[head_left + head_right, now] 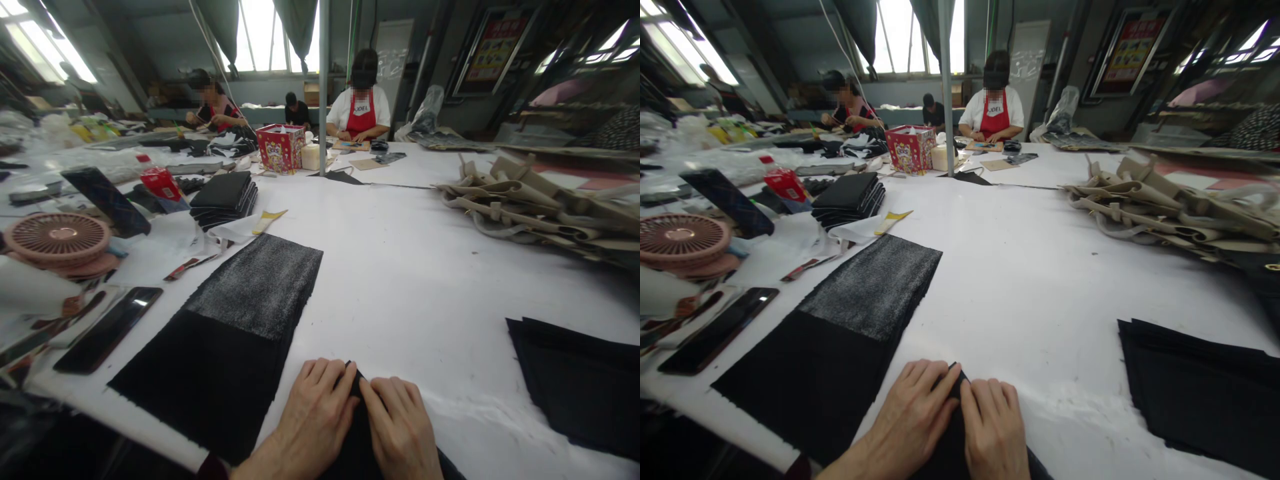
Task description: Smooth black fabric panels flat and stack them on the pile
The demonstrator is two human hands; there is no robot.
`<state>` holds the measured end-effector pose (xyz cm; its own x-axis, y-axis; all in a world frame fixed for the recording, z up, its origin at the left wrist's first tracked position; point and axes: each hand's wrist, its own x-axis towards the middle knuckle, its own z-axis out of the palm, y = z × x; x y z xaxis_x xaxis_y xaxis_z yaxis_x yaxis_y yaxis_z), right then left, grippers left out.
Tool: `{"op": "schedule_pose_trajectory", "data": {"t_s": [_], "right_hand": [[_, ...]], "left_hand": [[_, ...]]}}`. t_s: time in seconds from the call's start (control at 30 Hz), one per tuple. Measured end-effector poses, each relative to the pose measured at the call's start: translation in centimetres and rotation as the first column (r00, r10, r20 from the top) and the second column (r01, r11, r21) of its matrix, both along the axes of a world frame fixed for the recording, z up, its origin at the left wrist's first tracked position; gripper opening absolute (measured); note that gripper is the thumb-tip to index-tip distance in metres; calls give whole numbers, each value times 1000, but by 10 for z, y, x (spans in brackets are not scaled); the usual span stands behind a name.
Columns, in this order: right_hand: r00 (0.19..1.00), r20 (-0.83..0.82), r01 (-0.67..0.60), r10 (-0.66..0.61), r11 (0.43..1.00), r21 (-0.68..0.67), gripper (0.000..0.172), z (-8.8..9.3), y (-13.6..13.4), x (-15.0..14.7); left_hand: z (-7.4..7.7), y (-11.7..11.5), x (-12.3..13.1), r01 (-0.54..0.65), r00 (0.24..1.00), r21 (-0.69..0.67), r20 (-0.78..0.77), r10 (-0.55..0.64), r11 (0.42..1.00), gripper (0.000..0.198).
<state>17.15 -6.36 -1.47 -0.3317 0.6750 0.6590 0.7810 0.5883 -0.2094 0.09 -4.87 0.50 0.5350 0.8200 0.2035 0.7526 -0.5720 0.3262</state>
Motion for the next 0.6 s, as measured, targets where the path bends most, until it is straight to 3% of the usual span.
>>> {"op": "schedule_pose_trajectory", "data": {"t_s": [0.17, 0.37, 0.6], "right_hand": [[999, -14, 40, -40, 999, -32, 25, 3, -2, -3], [997, -32, 67, -72, 989, -134, 27, 1, -8, 5], [993, -48, 100, -107, 987, -129, 25, -3, -14, 22]], "left_hand": [[9, 0, -4, 41, 999, 84, 28, -44, 996, 43], [12, 3, -5, 140, 986, 73, -98, -133, 987, 38], [9, 8, -3, 171, 966, 159, -221, -134, 972, 41]]}}
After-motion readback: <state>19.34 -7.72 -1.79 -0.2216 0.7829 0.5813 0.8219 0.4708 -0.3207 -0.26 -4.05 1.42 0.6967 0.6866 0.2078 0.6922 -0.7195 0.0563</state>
